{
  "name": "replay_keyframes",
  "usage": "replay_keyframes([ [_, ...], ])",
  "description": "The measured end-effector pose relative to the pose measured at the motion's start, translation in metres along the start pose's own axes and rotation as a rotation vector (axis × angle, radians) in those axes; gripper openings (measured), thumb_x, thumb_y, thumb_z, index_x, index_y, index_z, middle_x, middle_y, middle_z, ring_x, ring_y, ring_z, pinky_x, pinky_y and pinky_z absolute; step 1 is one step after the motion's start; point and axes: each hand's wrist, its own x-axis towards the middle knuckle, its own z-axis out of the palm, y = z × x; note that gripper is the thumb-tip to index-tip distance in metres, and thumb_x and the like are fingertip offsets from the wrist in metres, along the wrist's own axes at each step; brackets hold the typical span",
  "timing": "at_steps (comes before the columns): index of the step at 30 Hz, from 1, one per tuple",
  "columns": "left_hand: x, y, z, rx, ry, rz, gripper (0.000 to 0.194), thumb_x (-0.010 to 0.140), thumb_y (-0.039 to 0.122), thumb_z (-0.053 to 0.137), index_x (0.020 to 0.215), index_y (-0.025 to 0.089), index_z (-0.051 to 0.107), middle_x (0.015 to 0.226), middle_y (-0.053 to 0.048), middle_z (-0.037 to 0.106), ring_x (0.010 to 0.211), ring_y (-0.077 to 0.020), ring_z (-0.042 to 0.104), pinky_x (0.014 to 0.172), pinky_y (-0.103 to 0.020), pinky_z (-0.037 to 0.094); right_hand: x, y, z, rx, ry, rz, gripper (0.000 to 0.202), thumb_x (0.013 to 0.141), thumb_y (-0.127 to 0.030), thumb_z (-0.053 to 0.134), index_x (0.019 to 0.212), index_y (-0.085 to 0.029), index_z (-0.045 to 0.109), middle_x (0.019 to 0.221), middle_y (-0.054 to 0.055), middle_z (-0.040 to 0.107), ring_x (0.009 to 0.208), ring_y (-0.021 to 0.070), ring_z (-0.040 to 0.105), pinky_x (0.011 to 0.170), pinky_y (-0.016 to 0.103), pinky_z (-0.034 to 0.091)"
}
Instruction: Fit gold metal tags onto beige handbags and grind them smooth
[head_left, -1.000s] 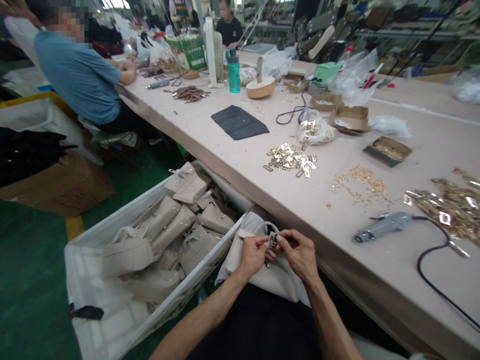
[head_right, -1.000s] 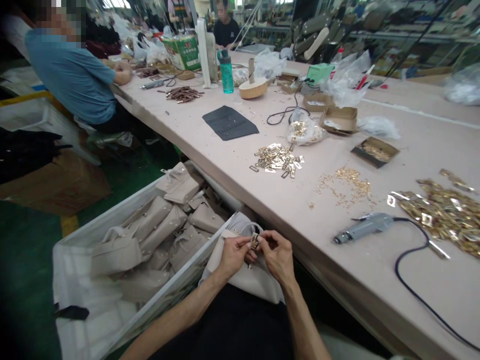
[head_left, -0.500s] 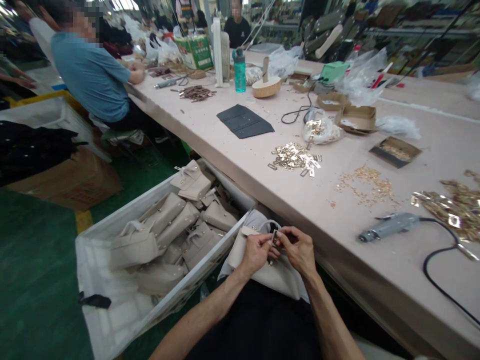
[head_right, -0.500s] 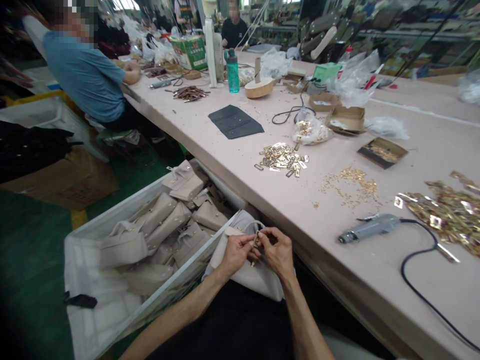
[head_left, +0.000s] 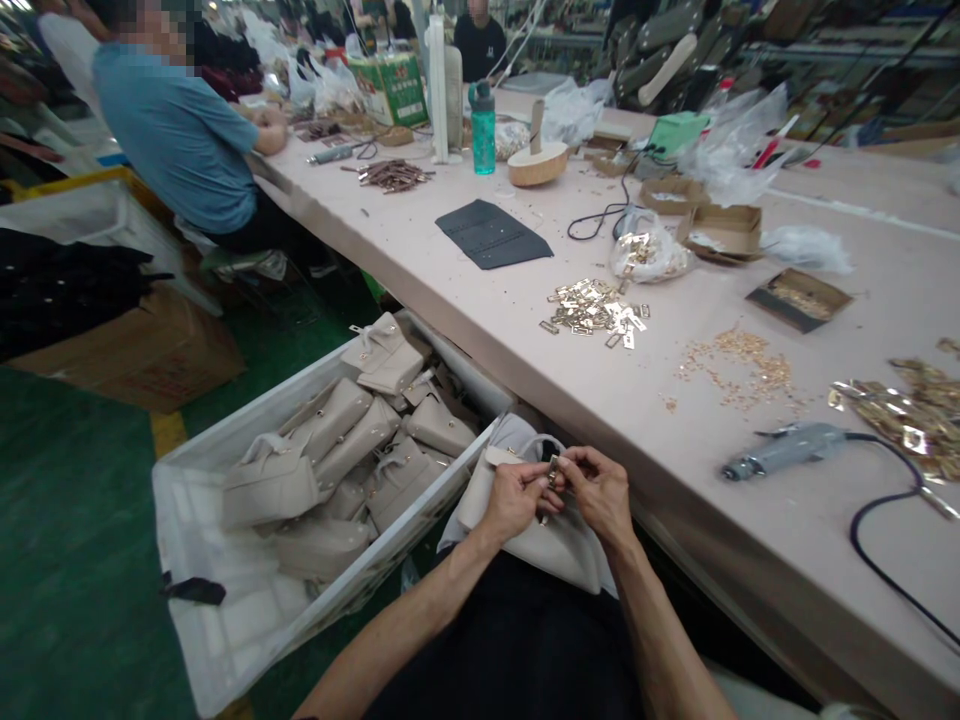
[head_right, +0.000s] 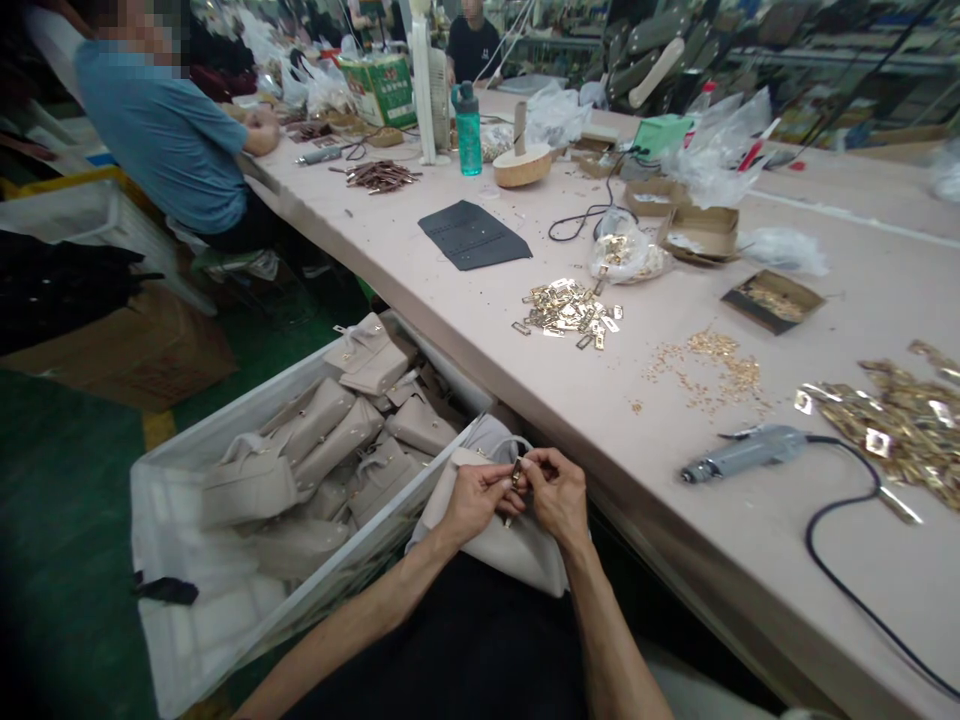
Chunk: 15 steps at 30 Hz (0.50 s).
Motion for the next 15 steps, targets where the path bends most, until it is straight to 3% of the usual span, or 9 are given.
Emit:
replay_keyframes([
  [15,-0.0076,0.0055,-0.0002,0.024,0.022,0.016,0.052,0.082,0.048,0.077,0.11,0.004,0.079,0.065,-0.011,0.074,0.05,-0.0174,0.069,0.05,-0.025,0.058,-0.0022,0.0003,-0.0099,-0.067,-0.051,0.012,0.039,0.083,-0.054,0.079,0.089,-0.016,0.074,0.071,0.006,0.071,0.062,0.0206,0.066,0.06,0.029,0.056],
])
